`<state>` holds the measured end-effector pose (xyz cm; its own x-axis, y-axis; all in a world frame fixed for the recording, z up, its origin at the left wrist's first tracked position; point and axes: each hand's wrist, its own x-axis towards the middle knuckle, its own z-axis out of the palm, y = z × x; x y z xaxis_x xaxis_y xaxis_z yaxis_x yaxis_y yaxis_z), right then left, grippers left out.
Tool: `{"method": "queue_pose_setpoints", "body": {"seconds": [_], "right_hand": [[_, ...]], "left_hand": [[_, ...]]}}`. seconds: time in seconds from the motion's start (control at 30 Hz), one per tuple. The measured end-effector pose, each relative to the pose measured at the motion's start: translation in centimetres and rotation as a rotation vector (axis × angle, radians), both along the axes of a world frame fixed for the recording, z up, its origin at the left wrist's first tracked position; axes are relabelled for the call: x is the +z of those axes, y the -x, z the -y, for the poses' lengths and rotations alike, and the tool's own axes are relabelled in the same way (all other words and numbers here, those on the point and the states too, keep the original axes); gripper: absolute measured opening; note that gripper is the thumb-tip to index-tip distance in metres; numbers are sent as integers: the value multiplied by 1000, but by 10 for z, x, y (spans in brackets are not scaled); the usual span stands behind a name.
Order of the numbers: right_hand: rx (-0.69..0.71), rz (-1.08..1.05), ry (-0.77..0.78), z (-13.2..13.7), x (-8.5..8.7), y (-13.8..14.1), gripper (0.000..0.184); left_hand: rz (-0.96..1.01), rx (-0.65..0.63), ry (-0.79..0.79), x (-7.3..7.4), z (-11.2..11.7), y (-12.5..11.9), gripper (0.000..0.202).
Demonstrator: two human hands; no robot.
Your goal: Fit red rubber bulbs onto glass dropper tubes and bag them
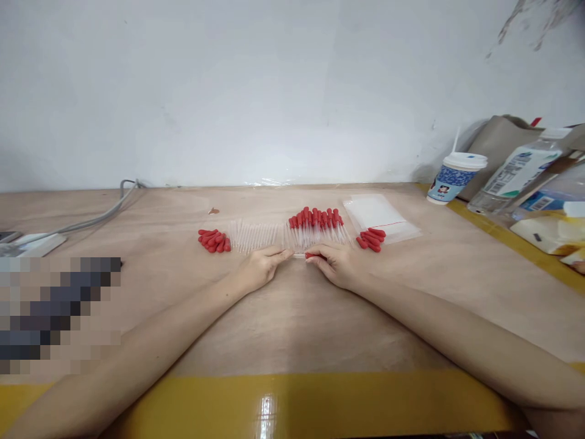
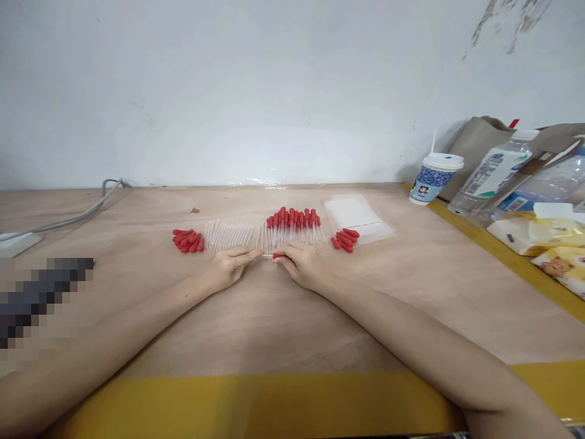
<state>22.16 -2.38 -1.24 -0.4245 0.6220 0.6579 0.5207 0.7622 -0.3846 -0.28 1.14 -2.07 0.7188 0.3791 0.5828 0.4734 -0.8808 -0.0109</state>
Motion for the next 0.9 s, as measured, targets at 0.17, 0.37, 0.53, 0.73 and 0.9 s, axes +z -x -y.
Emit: {"method": "queue_pose_setpoints", "body": {"seconds": [0.17,0.37,0.53,0.73,0.9], "right_hand": [[-4,87,-110,-2,-5,-1,19],[-88,218,-209,-5,-9,0,23],[-51,55,-127,-6,-2,-4,14],[-7,-16,34,-5,2,-10,13],[-3,-1,57,-4,3,-7,13]], "left_hand": [[-56,20,-29,1,1,-1,39],[-135,62,-97,4,6,-5,34],[53,29,-4,3,5,-4,28],[104,27,96,4,4,-4,22],[157,12,121,5,10,-7,23]]}}
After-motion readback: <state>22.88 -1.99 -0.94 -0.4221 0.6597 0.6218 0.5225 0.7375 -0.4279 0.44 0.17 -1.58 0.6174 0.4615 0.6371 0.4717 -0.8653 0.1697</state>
